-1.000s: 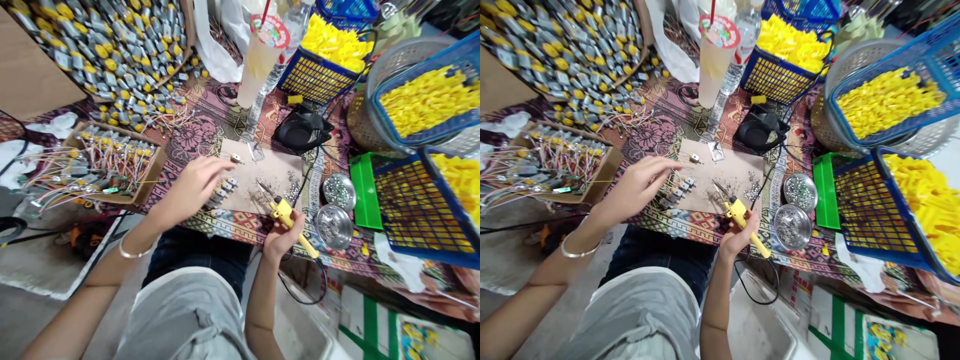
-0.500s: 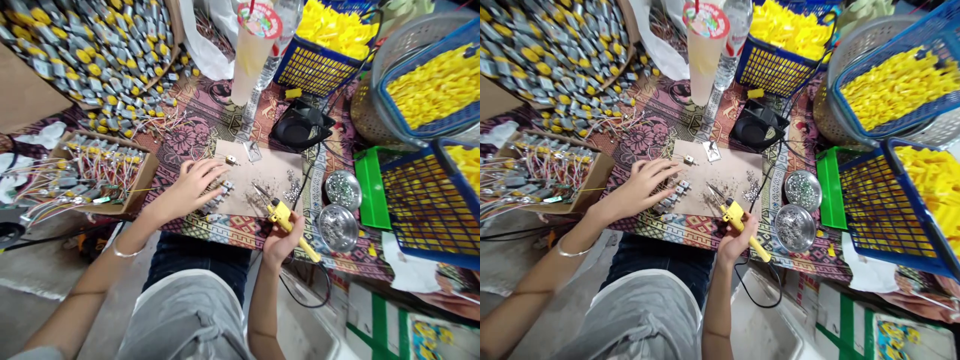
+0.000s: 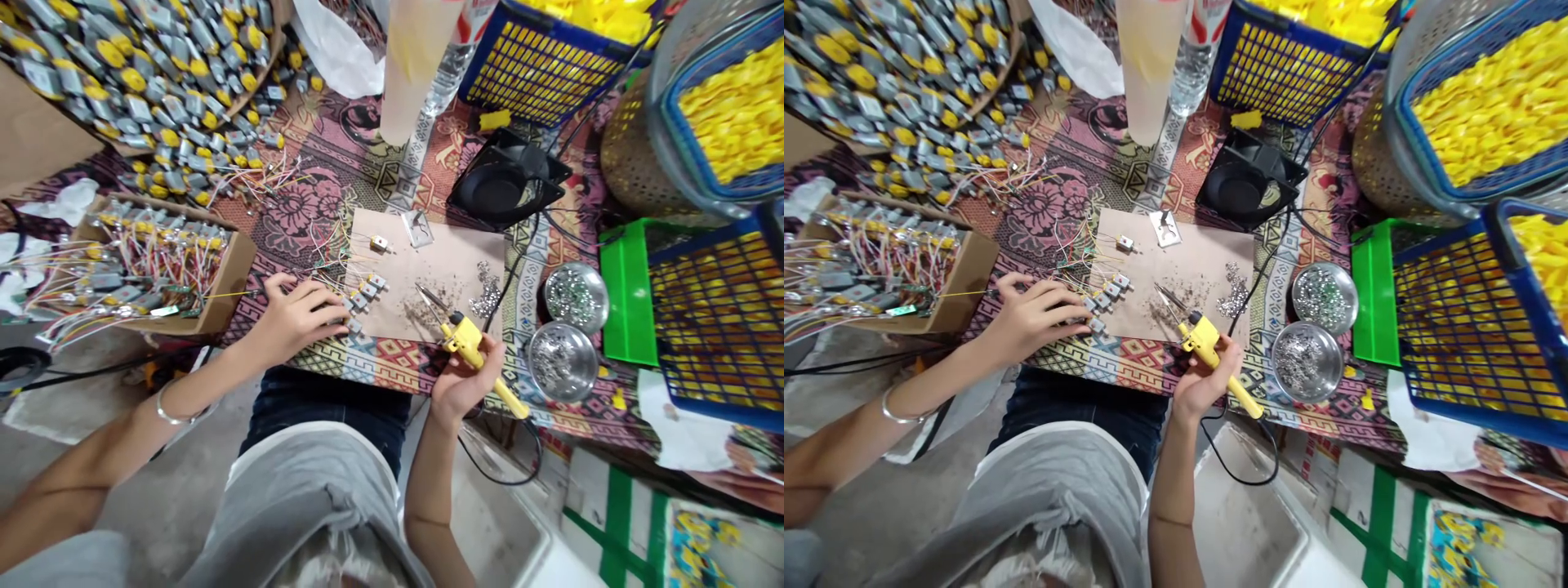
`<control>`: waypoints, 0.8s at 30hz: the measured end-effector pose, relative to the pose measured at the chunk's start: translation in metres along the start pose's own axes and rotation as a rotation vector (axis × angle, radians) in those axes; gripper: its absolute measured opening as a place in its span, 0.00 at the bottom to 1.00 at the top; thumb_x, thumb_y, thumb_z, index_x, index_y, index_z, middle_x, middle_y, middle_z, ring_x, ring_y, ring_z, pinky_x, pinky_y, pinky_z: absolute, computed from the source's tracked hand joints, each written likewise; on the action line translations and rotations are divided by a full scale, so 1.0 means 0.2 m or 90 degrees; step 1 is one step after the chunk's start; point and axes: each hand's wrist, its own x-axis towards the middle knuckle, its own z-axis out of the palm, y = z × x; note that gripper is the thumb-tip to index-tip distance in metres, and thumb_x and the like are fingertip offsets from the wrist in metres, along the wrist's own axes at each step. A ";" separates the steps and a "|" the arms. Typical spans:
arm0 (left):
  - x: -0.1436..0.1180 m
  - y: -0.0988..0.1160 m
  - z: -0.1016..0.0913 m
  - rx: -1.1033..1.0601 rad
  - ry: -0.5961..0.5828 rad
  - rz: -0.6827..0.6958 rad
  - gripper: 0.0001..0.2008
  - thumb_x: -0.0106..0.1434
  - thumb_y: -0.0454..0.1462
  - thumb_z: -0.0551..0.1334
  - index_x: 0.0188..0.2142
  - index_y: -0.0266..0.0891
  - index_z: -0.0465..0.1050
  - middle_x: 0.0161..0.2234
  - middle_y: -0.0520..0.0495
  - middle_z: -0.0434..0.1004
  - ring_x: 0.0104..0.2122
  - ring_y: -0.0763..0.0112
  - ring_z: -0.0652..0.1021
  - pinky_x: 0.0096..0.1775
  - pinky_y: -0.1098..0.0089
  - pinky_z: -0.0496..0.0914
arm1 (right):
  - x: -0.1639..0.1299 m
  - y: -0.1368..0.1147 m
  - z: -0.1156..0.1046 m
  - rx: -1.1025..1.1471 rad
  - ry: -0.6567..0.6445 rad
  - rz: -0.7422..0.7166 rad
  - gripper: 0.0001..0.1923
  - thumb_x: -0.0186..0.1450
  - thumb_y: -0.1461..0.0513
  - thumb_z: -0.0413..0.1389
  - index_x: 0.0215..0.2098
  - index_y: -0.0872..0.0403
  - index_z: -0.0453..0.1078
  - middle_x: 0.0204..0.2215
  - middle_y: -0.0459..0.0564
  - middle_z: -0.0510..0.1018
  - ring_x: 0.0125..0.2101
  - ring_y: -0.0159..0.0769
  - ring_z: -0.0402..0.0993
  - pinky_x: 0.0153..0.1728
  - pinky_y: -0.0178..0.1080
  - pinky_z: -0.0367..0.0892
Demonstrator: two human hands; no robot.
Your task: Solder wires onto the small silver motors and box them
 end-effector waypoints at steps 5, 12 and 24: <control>0.10 -0.04 0.05 0.049 0.047 -0.021 0.07 0.78 0.44 0.64 0.48 0.47 0.80 0.47 0.47 0.86 0.50 0.56 0.80 0.56 0.50 0.54 | 0.01 0.01 -0.01 0.030 -0.005 0.008 0.26 0.62 0.38 0.61 0.39 0.50 0.70 0.31 0.40 0.67 0.23 0.24 0.59 0.20 0.34 0.51; 0.30 -0.15 0.07 0.082 0.018 -0.048 0.06 0.75 0.39 0.67 0.50 0.49 0.81 0.50 0.44 0.85 0.54 0.51 0.78 0.58 0.44 0.56 | 0.00 0.01 -0.01 0.060 -0.006 0.009 0.25 0.62 0.40 0.63 0.40 0.51 0.71 0.31 0.39 0.69 0.25 0.24 0.62 0.23 0.33 0.56; 0.27 0.12 0.00 -0.001 0.001 -0.071 0.09 0.75 0.34 0.67 0.52 0.47 0.79 0.56 0.45 0.84 0.64 0.47 0.74 0.65 0.36 0.53 | 0.02 -0.05 0.00 -0.012 0.147 -0.235 0.17 0.68 0.44 0.52 0.37 0.47 0.66 0.30 0.43 0.62 0.29 0.32 0.65 0.26 0.37 0.65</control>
